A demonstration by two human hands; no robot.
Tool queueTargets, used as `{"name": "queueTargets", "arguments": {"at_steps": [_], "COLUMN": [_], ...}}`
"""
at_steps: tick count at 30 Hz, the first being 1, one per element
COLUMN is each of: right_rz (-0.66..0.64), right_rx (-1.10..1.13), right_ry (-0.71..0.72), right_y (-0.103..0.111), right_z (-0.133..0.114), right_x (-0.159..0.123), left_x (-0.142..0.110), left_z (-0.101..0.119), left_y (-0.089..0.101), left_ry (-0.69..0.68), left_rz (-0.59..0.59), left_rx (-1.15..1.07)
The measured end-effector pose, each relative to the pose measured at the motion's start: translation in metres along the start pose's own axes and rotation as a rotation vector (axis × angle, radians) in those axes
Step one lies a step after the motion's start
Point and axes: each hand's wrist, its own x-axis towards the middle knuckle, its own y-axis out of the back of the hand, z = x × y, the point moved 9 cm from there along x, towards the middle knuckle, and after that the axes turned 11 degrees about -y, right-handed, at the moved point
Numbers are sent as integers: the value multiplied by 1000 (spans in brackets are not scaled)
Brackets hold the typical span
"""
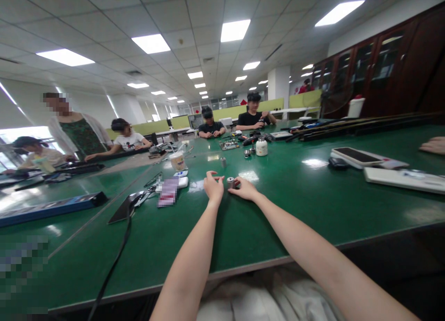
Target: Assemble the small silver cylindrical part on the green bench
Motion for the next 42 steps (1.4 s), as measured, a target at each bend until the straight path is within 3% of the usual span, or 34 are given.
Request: {"name": "queueTargets", "arguments": {"at_steps": [3,5,13,18,20,29,37,42], "right_rz": [-3,-7,-11,-16,-14,-18,-15,-21], "right_rx": [-9,-9,1,8,12,6,19,18], "right_ry": [-2,-6,-4,-1,5,-21,-19,-22], "right_y": [1,2,3,2,1,2,1,2], "right_z": [-1,-1,-1,-1,0,-2,-1,-3], "right_x": [-2,-3,-2,-1,0,0,2,0], "left_x": [-7,-8,-7,0,0,-8,-11,-12], "left_z": [-28,-33,-25,4,18,56,66,65], "left_y": [-18,-21,-22,4,10,-1,-5,-2], "left_ry": [152,160,72,-120,-191,-347,-368,-359], "left_rz": [-235,-279,-233,29,83,-9,-61,-15], "left_rx": [38,50,22,10,-8,-34,-22,-5]}}
